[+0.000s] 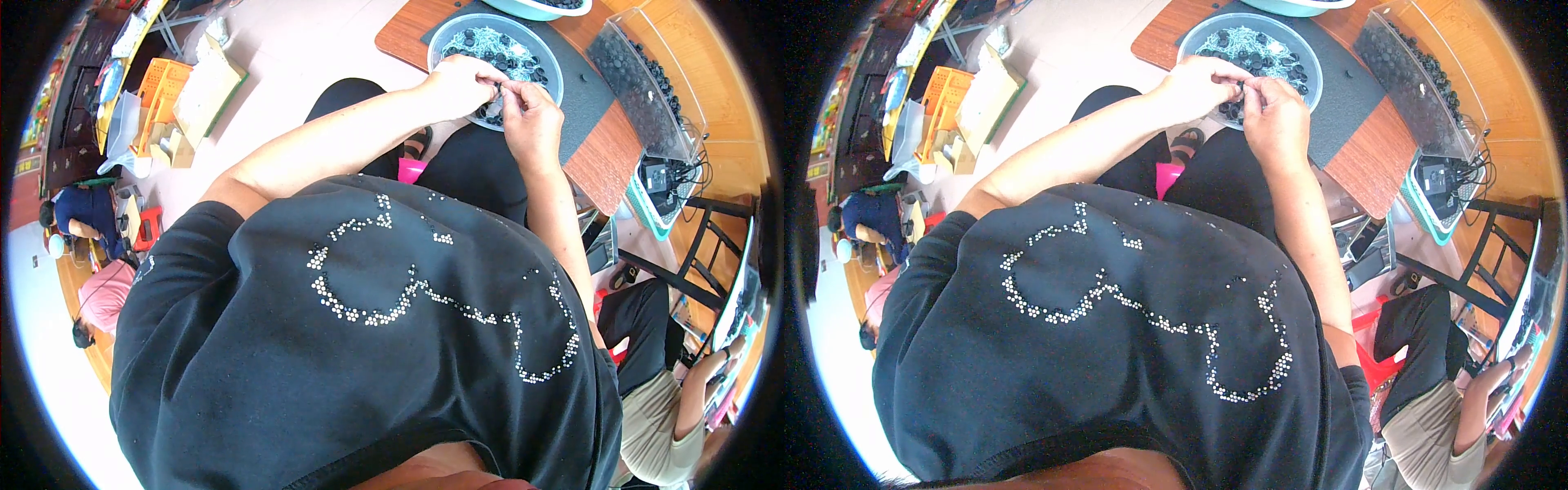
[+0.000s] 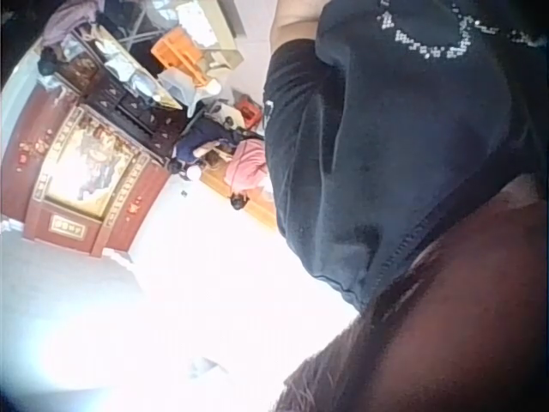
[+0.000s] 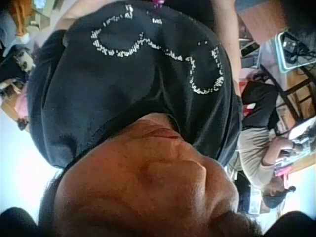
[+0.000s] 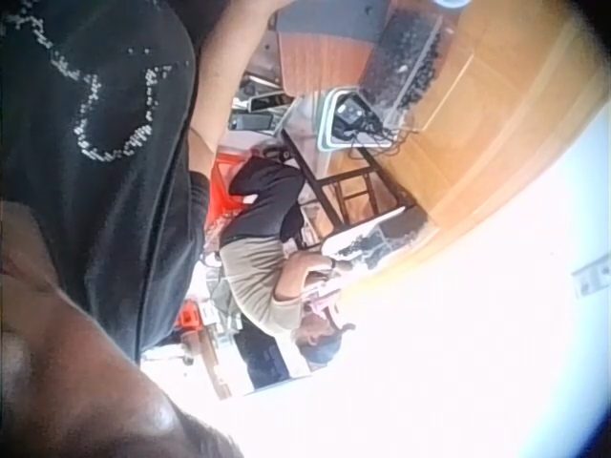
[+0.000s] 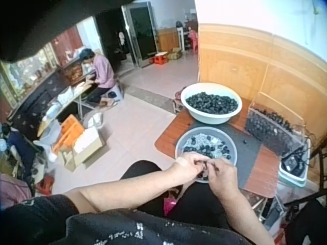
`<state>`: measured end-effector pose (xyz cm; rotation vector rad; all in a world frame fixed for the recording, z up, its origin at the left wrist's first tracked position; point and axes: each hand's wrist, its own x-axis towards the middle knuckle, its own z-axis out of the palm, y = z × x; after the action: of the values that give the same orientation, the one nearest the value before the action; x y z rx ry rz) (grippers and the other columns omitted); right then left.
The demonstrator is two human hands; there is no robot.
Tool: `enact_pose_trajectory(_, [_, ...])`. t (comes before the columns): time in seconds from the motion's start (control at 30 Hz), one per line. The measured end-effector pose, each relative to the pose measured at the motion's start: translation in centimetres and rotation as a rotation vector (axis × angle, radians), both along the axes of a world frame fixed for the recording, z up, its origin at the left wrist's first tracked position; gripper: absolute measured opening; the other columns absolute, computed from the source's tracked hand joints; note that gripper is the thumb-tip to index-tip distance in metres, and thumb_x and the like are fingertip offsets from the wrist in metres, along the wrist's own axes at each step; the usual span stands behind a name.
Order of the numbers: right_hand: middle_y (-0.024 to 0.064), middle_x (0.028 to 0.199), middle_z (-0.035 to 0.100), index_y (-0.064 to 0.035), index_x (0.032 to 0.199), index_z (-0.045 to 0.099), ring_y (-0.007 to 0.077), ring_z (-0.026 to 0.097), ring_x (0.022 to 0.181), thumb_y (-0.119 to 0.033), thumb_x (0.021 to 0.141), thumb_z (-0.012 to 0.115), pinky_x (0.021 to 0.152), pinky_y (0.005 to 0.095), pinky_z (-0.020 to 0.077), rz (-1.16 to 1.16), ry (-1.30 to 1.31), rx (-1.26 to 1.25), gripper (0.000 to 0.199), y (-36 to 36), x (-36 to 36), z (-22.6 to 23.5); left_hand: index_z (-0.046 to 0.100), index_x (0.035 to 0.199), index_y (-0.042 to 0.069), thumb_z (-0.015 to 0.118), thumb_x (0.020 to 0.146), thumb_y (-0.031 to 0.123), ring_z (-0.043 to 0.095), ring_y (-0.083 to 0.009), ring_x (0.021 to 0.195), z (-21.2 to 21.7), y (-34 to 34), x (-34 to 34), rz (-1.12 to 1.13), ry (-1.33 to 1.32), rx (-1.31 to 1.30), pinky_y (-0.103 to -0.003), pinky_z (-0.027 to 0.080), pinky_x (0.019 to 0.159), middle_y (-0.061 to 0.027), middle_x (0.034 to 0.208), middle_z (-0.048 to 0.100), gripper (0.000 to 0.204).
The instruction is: The person pulls a table closer, adds black plastic caps into a tray of small pins, and then assembles the components by inserting the pins into the caps one at a time by hand.
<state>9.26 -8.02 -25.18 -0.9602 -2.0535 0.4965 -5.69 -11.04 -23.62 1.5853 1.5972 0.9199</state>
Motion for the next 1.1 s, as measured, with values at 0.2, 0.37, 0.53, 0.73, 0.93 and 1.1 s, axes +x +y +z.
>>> enact_pose_trajectory(0.2, [0.0086,0.075,0.062,-0.0037,0.094,0.067,0.0152,0.058,0.065,-0.003,0.08,0.061,0.062,0.0254,0.0464,0.049,0.122,-0.116,0.016,0.6,0.1,-0.8,0.059,0.108,-0.004,0.056,0.084,0.004,0.059,-0.0114,0.077,-2.3,0.6,-0.7,-0.006,-0.459,-0.125,-0.022,0.048,0.072,-0.0081,0.085,0.063,0.026])
enact_pose_trajectory(0.37, [0.0103,0.084,0.065,-0.0063,0.102,0.065,0.0173,0.063,0.078,-0.003,0.082,0.059,0.07,0.0283,0.0485,0.092,0.248,-0.241,0.021,1.4,0.3,-1.6,0.057,0.108,-0.007,0.054,0.086,0.004,0.058,-0.012,0.075,-2.3,0.5,-0.9,0.048,-0.623,-0.147,-0.022,0.048,0.07,-0.01,0.085,0.062,0.025])
enact_pose_trajectory(0.53, [0.0101,0.088,0.066,-0.0069,0.101,0.065,0.0166,0.063,0.077,-0.006,0.081,0.061,0.07,0.0272,0.0491,-0.16,0.207,-0.314,0.021,3.6,2.6,-2.8,0.057,0.11,-0.005,0.056,0.085,0.005,0.055,-0.0097,0.071,-3.0,0.6,-2.6,0.096,-0.622,-0.121,-0.02,0.046,0.065,-0.0076,0.082,0.061,0.026])
enact_pose_trajectory(0.73, [0.0126,0.093,0.063,-0.0073,0.098,0.065,0.0293,0.058,0.09,-0.01,0.074,0.063,0.082,0.0374,0.0446,0.111,-0.27,0.043,0.024,1.5,0.4,-2.6,0.057,0.111,-0.003,0.056,0.086,0.005,0.055,-0.0094,0.07,-3.7,-0.1,-3.1,0.188,-0.664,-0.205,-0.02,0.046,0.064,-0.0067,0.082,0.061,0.027])
enact_pose_trajectory(0.93, [0.0122,0.085,0.061,-0.0072,0.091,0.066,0.0303,0.057,0.086,-0.01,0.072,0.062,0.081,0.0387,0.0441,0.094,-0.366,0.036,0.02,1.3,-0.2,-4.6,0.056,0.111,-0.003,0.056,0.086,0.005,0.055,-0.0093,0.07,-3.7,-0.1,-2.4,0.159,-0.698,-0.209,-0.021,0.046,0.064,-0.0066,0.081,0.061,0.026])
enact_pose_trajectory(1.1, [0.0133,0.084,0.062,-0.0051,0.085,0.065,0.0312,0.057,0.086,-0.007,0.071,0.062,0.08,0.0386,0.0443,0.067,-0.258,-0.01,0.015,1.5,-0.2,-4.4,0.056,0.11,-0.003,0.056,0.086,0.006,0.055,-0.0093,0.07,-3.4,-0.2,-2.2,0.15,-0.705,-0.223,-0.021,0.046,0.064,-0.0067,0.083,0.061,0.026])
